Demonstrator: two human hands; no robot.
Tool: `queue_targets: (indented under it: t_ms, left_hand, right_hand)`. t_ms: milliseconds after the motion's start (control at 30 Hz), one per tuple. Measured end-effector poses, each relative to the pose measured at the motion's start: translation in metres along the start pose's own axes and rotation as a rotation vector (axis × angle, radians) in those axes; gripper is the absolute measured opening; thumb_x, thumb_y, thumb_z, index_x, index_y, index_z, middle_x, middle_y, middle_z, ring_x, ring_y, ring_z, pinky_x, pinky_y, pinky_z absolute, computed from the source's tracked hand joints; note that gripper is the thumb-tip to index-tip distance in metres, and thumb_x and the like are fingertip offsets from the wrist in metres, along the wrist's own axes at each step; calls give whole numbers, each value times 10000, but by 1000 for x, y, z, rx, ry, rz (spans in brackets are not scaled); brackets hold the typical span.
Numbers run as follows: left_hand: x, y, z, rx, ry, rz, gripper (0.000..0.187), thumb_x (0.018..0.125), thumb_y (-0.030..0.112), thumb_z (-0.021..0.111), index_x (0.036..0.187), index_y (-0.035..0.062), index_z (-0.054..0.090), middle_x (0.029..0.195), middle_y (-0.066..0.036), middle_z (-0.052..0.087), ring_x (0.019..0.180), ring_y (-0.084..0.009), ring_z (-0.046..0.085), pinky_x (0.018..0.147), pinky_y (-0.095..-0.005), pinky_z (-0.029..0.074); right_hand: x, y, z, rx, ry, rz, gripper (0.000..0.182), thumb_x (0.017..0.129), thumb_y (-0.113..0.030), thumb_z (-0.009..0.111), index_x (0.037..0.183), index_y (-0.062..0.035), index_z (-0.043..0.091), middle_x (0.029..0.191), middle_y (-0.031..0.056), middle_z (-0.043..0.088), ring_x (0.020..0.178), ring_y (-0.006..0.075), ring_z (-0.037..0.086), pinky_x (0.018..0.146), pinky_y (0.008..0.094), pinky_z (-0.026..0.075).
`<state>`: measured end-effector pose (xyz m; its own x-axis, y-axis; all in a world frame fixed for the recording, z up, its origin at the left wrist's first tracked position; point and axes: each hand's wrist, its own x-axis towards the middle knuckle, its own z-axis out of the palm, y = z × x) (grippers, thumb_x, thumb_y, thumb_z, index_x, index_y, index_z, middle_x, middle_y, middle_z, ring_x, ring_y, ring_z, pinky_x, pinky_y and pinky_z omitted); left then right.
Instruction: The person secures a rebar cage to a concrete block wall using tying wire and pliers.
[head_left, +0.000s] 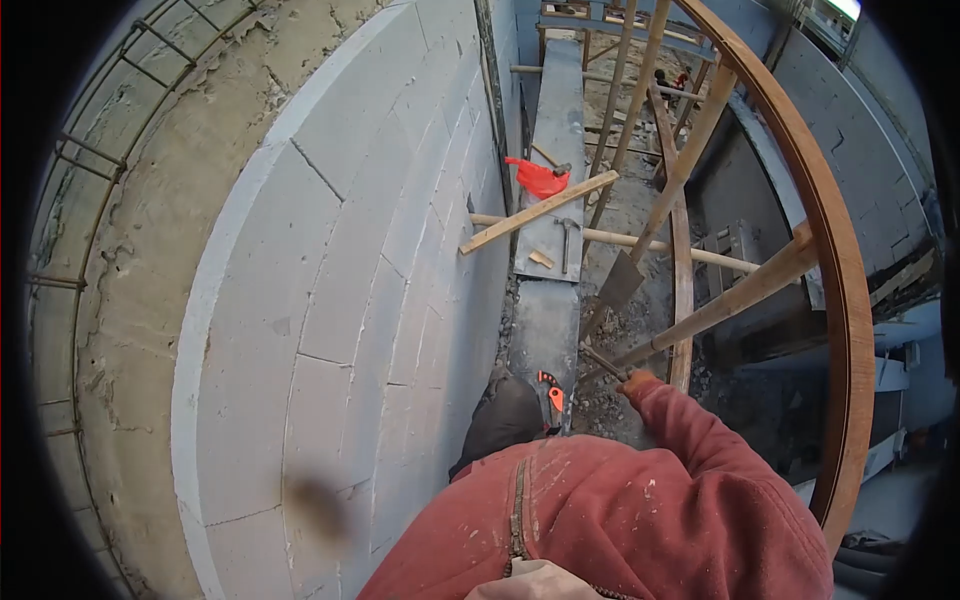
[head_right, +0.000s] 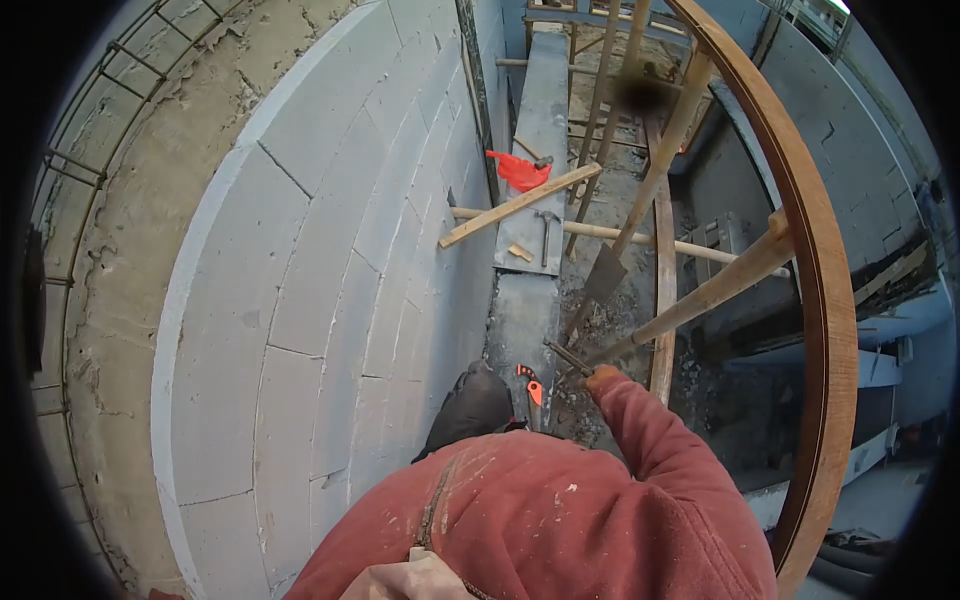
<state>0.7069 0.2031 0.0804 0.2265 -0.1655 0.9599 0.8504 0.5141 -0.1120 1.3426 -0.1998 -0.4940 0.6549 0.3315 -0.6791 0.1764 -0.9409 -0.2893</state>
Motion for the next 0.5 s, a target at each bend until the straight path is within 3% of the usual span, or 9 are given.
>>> queue_targets:
  t_ms: [67, 133, 233, 300, 367, 433, 500]
  left_hand:
    - [13, 111, -30, -166, 254, 72, 714, 914, 511, 461, 1257, -115, 426, 1334, -328, 391, 1215, -430, 434, 971, -562, 368]
    - [47, 211, -51, -110, 597, 185, 605, 943, 461, 453, 1137, -106, 539, 1200, -316, 519, 1053, -385, 555, 885, -523, 435]
    - [101, 327, -44, -462, 735, 214, 518, 916, 534, 417, 1078, 105, 657, 1077, -144, 644, 996, -312, 605, 888, -506, 421]
    - [114, 367, 21, -393, 420, 118, 541, 910, 560, 423, 1136, 110, 622, 1148, -143, 609, 1047, -315, 570, 931, -528, 376]
    - [113, 410, 57, -399, 244, 89, 531, 911, 545, 434, 1136, 102, 619, 1152, -147, 603, 1051, -313, 565, 937, -516, 373]
    - [104, 451, 52, -464, 125, 86, 521, 912, 529, 445, 1136, 93, 617, 1157, -150, 598, 1056, -312, 560, 942, -504, 371]
    - [101, 487, 35, -513, 36, 90, 511, 913, 514, 455, 1136, 84, 615, 1161, -154, 593, 1060, -311, 555, 947, -492, 368]
  right_hand:
    - [42, -35, -30, -208, -91, -25, 437, 726, -363, 704, 1057, -78, 673, 1012, 187, 660, 975, 336, 623, 847, 409, 474]
    - [70, -73, -65, -332, -124, -29, 417, 720, -358, 704, 1030, -80, 684, 1001, 182, 664, 956, 333, 631, 828, 413, 482]
    - [133, -85, -90, -349, -121, -52, 416, 708, -356, 710, 1017, -77, 690, 992, 177, 668, 943, 330, 636, 814, 403, 490]
    - [168, -80, -106, -286, -122, -2, 430, 693, -353, 722, 1019, -73, 689, 997, 175, 669, 933, 331, 638, 803, 394, 495]
    - [196, -56, -121, -81, -94, 179, 416, 704, -334, 715, 1018, -63, 683, 991, 190, 665, 924, 322, 643, 796, 386, 492]
    - [216, 3, -124, 184, -93, 302, 384, 748, -338, 676, 1020, -67, 679, 1002, 189, 659, 938, 323, 638, 802, 379, 484]
    - [205, 39, -154, 17, -154, 395, 375, 810, -382, 607, 1035, -90, 675, 1055, 179, 647, 1008, 322, 611, 839, 375, 466]
